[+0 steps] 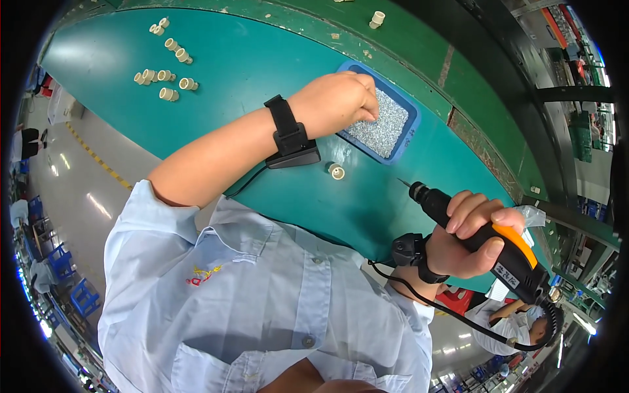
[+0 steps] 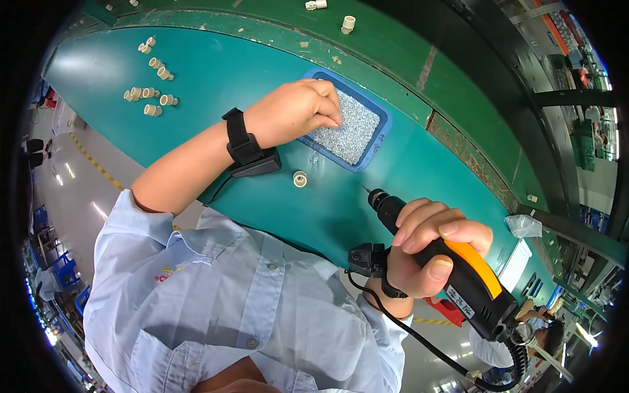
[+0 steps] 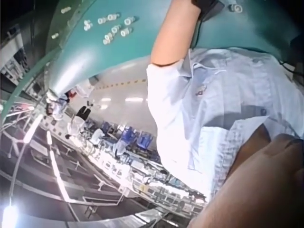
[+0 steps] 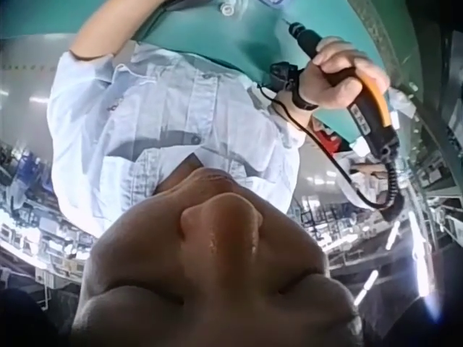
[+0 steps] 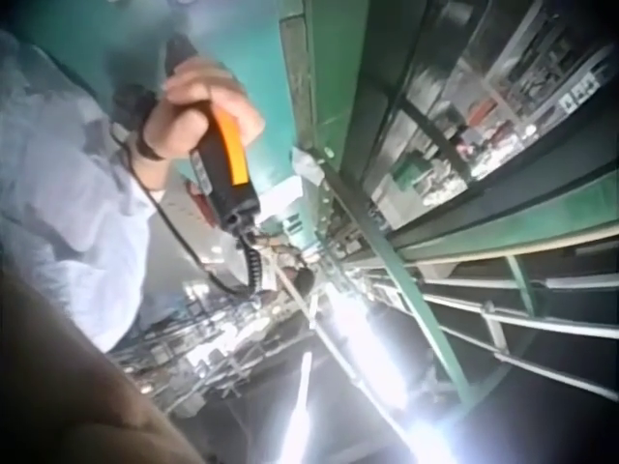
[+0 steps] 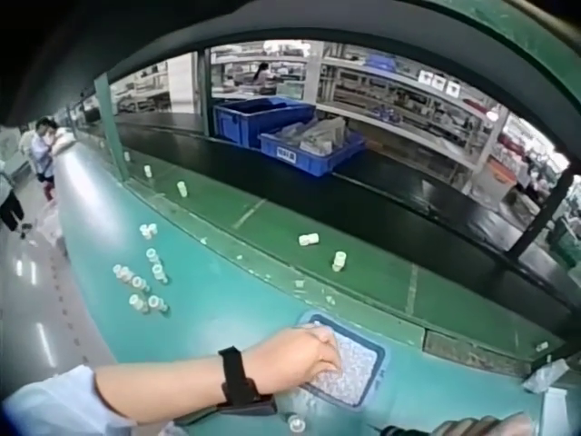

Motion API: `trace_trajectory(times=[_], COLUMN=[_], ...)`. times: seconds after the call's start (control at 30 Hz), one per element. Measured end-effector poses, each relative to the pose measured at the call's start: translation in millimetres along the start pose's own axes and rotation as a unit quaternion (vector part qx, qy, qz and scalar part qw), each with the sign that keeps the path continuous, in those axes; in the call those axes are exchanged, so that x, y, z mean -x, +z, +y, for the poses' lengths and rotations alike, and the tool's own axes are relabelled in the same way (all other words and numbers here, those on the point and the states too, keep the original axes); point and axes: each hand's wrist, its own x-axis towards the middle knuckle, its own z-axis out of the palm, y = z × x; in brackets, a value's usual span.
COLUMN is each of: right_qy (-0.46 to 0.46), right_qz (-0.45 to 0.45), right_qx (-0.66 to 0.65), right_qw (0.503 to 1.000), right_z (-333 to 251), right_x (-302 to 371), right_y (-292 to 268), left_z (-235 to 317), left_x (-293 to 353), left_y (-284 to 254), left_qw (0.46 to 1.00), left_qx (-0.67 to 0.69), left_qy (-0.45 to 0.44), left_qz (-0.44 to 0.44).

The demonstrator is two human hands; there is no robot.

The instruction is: The person picks up a screw from a tray, places it into a small white component, and drives it in using a power screwdriver before setting it aside. They then pick up a metal piece and a plastic cap, fitting them together by hand.

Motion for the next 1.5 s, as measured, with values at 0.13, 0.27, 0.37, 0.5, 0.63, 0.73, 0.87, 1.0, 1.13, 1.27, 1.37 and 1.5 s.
trace_trajectory(times=[0.13, 0.27, 0.37, 0.5, 0.63, 0.73, 0.87, 1.0, 1.13, 1.27, 1.37, 1.5], right_qy=[0.005, 0.023, 0.011, -0.021, -0.007, -0.002, 0.002, 0.001, 0.014, 0.04, 0.056, 0.066], right_qz=[-0.034, -0.053, -0.037, -0.019, -0.087, -0.103, -0.117, -0.132, -0.134, -0.13, -0.117, -0.102], right_qx=[0.008, 0.008, -0.02, -0.134, -0.15, -0.147, -0.142, -0.138, -0.101, -0.082, -0.078, -0.065], right_qw=[0.999, 0.998, 0.999, 0.991, 0.985, 0.984, 0.983, 0.982, 0.986, 0.987, 0.988, 0.99], right_z=[-0.7, -1.5, -2.9, -10.4, -16.1, -11.0, -7.5, -6.8, -7.9, 3.2, 9.2, 15.5], right_x=[-8.0, -13.9, -16.8, -18.1, -15.0, -11.6, -8.9, -7.8, -5.0, -1.2, 2.5, 4.8], right_y=[8.2, 14.5, 17.2, 30.1, 42.5, 45.1, 47.8, 50.2, 58.4, 56.0, 56.3, 59.5], left_z=[-10.1, -5.7, 7.3, 30.8, 46.6, 49.6, 51.4, 54.4, 54.9, 51.6, 34.9, 30.5], left_x=[4.1, 6.4, 12.5, 34.8, 61.1, 71.1, 78.5, 81.4, 84.1, 87.0, 95.8, 97.5], left_y=[2.9, 0.7, -5.1, -8.2, -7.3, -5.7, -2.9, -4.7, -2.7, 10.3, 23.8, 27.7], left_qw=[0.995, 0.996, 0.995, 0.953, 0.953, 0.956, 0.956, 0.967, 0.984, 0.983, 0.987, 0.985], left_qx=[-0.06, -0.055, 0.065, 0.274, 0.288, 0.279, 0.279, 0.239, 0.16, 0.125, 0.118, 0.13], left_qy=[0.049, 0.019, -0.048, -0.122, -0.095, -0.09, -0.079, -0.064, -0.04, -0.042, -0.079, -0.107], left_qz=[0.063, 0.074, 0.067, 0.039, 0.012, 0.013, 0.047, 0.065, 0.074, 0.126, 0.077, 0.046])
